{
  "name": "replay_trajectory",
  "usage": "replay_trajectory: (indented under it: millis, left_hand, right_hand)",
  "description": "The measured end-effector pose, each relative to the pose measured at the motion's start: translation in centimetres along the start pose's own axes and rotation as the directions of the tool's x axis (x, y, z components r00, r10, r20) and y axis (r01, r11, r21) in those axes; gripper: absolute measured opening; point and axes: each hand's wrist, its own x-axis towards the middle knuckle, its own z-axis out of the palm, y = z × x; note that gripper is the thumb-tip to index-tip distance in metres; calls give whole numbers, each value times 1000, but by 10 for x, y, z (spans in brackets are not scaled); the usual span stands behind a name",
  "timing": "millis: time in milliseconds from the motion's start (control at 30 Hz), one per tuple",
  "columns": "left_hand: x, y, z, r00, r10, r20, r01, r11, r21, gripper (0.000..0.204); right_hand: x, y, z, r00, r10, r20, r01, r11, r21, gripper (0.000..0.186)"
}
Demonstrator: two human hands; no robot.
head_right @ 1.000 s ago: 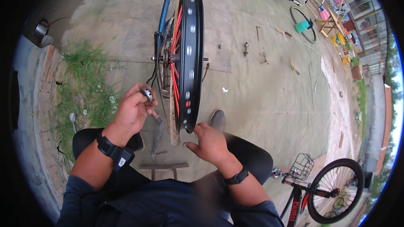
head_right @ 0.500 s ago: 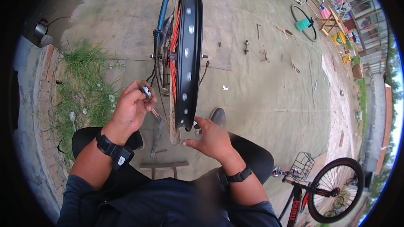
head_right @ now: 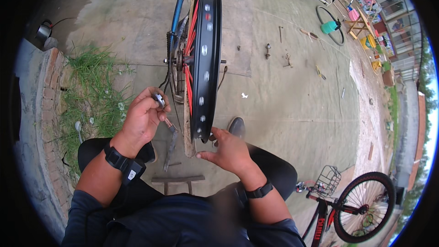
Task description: The person is working on a bicycle wheel, repeatedly inserting and removing a small metal ring into the rim. They manipulate the ring with both hands, checking its fit and position on the wheel.
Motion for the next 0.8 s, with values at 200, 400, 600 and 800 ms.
replay_trajectory:
  millis: [200, 400, 600, 800]
  left_hand:
    - [0, 0, 1, 1000, 8, 4, -8, 1000, -1, 22]
    - [-1, 0, 2, 1000, 3, -1, -3, 1000, 0, 22]
    - [-1, 0, 1, 1000, 1, 1, -1, 1000, 3, 23]
    - [-1, 0, 2, 1000, 3, 18, -3, 1000, 0, 18]
  right_hand:
    - [1, 5, 6, 997, -18, -73, 20, 999, 32, 68]
    - [1, -1, 1, 997, -22, -71, 28, 996, 83, 69]
    - [2, 4, 4, 996, -41, -79, 47, 996, 82, 70]
    - [3, 5, 5, 997, -22, -73, 31, 992, 122, 67]
